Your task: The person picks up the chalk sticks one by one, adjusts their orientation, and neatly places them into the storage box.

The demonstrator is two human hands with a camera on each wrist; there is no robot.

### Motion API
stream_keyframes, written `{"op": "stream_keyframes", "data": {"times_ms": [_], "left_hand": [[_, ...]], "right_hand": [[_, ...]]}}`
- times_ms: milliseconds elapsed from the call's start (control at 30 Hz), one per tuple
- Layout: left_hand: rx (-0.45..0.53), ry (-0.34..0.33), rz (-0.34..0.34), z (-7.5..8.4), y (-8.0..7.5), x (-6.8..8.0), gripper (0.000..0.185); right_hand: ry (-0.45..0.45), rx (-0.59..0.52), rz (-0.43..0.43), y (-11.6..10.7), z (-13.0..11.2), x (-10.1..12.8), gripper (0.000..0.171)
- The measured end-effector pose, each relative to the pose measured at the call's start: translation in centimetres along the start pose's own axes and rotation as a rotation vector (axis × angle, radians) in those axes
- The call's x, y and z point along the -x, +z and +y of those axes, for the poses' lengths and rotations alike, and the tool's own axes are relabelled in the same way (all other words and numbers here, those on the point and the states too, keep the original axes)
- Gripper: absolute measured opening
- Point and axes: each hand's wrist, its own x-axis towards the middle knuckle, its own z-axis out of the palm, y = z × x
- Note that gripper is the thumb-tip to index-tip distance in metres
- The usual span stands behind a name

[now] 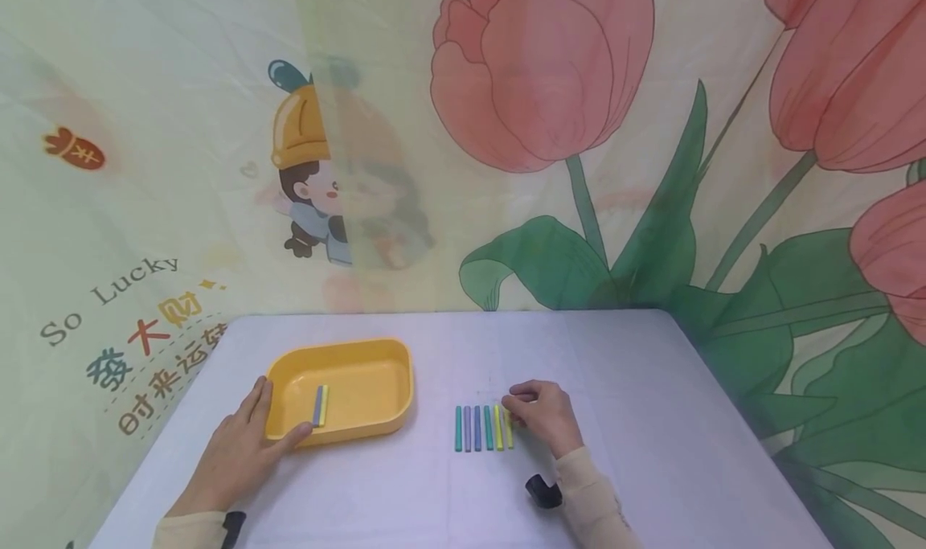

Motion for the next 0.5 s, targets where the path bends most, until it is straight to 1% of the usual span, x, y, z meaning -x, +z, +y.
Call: {"op": "stream_keyframes", "data": {"times_ms": [233,367,500], "left_hand": [[-0.008,-0.007,-0.008,-0.2,0.1,-0.1,0.121],[0.000,-0.005,-0.011,-0.2,0.1,-0.1,0.121],[0.010,-0.001,-0.014,-0.2,0.1,-0.1,0.121]], "right_hand": [[-0.039,0.146,0.028,0.5,1.1,0.0,0.029],[-0.043,0.187,0.012,0.8,1.4,0.2,0.027],[-0.040,0.201,0.002,1.0,1.4,0.3,0.024]]}}
